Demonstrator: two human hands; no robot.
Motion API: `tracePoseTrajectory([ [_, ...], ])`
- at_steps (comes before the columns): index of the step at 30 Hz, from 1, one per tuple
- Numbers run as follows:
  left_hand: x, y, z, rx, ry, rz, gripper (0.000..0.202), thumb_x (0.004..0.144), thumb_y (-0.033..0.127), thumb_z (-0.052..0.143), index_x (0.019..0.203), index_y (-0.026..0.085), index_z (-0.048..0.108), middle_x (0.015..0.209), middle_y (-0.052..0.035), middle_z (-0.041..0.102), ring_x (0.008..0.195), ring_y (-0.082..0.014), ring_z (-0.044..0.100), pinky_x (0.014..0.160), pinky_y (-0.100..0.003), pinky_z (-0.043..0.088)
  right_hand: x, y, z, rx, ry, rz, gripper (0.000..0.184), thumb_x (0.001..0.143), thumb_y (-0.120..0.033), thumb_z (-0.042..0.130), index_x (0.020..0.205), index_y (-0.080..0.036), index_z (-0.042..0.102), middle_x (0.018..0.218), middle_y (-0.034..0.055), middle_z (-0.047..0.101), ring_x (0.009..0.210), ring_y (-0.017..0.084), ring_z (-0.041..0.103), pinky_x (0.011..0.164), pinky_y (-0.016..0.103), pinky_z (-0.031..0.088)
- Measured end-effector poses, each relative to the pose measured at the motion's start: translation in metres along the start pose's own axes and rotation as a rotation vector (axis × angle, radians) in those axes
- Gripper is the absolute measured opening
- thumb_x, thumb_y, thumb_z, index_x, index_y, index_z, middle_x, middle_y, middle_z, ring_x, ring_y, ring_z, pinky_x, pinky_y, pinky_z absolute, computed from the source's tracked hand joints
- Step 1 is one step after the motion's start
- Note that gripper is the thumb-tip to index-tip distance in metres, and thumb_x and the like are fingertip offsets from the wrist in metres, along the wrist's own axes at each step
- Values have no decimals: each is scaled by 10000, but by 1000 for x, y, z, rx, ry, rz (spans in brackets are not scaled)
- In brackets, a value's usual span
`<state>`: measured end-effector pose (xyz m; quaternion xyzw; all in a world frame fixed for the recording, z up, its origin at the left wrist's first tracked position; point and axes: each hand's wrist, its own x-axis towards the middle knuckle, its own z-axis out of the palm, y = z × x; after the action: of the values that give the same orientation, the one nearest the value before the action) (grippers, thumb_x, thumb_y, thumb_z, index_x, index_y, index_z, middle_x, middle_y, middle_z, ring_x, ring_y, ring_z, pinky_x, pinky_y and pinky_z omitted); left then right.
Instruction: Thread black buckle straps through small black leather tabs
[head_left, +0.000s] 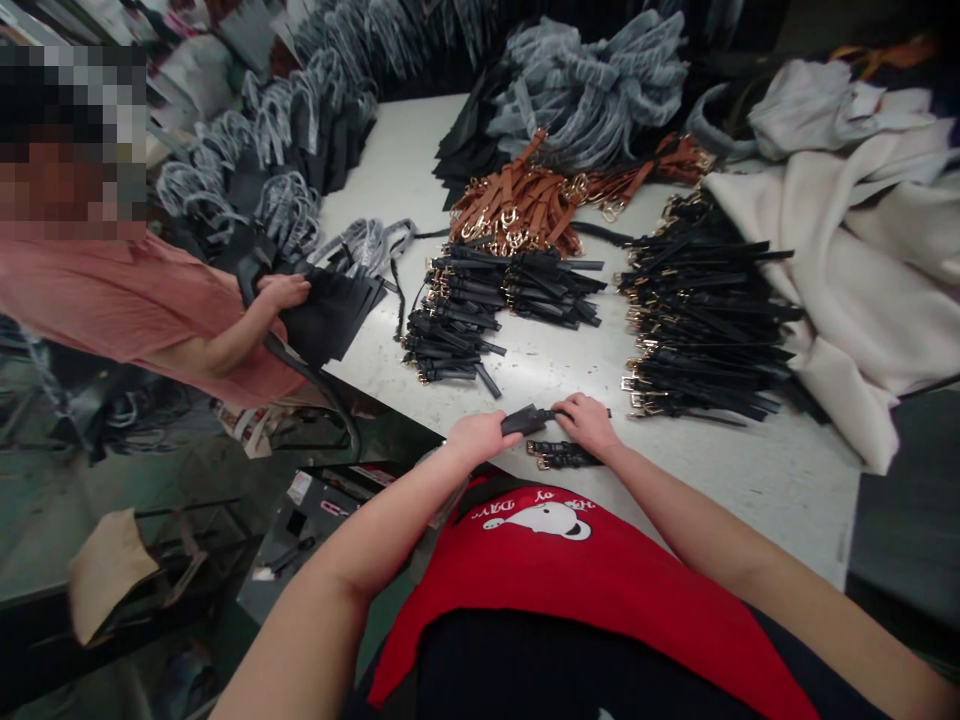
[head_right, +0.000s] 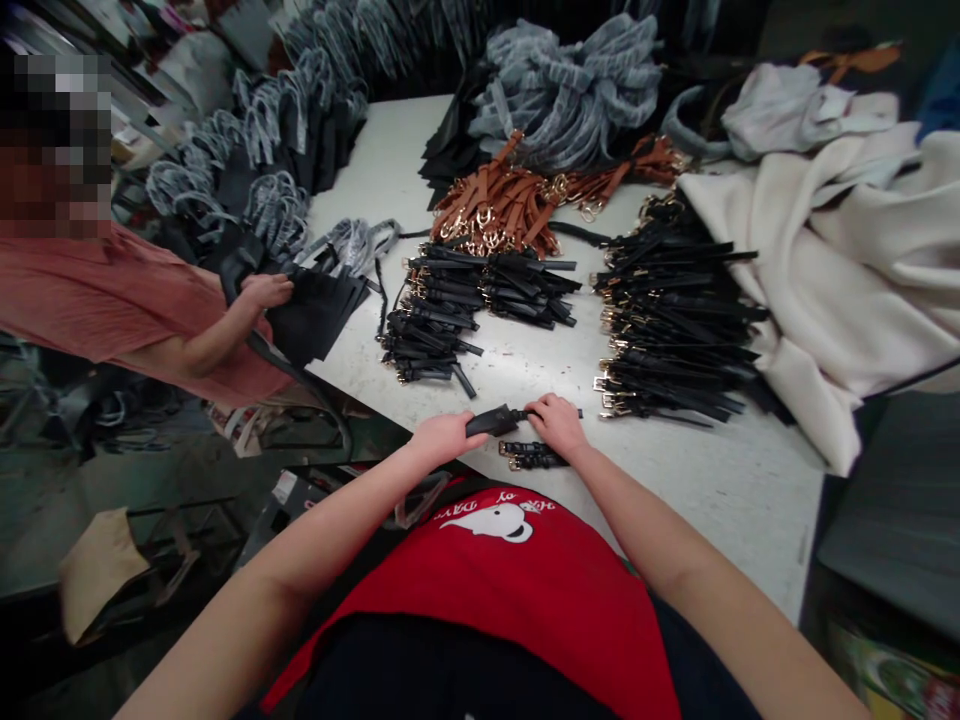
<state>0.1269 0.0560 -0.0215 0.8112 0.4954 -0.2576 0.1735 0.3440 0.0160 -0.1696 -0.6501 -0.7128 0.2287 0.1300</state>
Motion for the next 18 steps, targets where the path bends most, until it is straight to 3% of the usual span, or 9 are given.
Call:
tracePoseTrajectory([
  [10,6,5,-7,-27,-20,21,528,791,613,386,1068,202,565,998,-99,661,914,-251,619,771,-332,468,1,0,0,-48,2,29,302,857,-344,412,1044,-243,626,976,65,570,912,185,488,780,298,328],
  [13,-4,-10,-8,-38,-30,-1,535,786,625,382,1061,205,567,991,-95,665,903,-250,622,756,-325,468,1,-1,-1,-54,1,43,301,860,-358,405,1030,-231,618,977,66,570,921,187,489,786,297,330],
  [18,-43,-47,7,-105,18,-121,527,818,616,329,1089,218,541,935,-83,673,841,-221,631,706,-287,455,-11,2,-16,-144,-66,-7,359,848,-414,416,1067,-175,572,992,95,581,927,208,497,812,319,335],
])
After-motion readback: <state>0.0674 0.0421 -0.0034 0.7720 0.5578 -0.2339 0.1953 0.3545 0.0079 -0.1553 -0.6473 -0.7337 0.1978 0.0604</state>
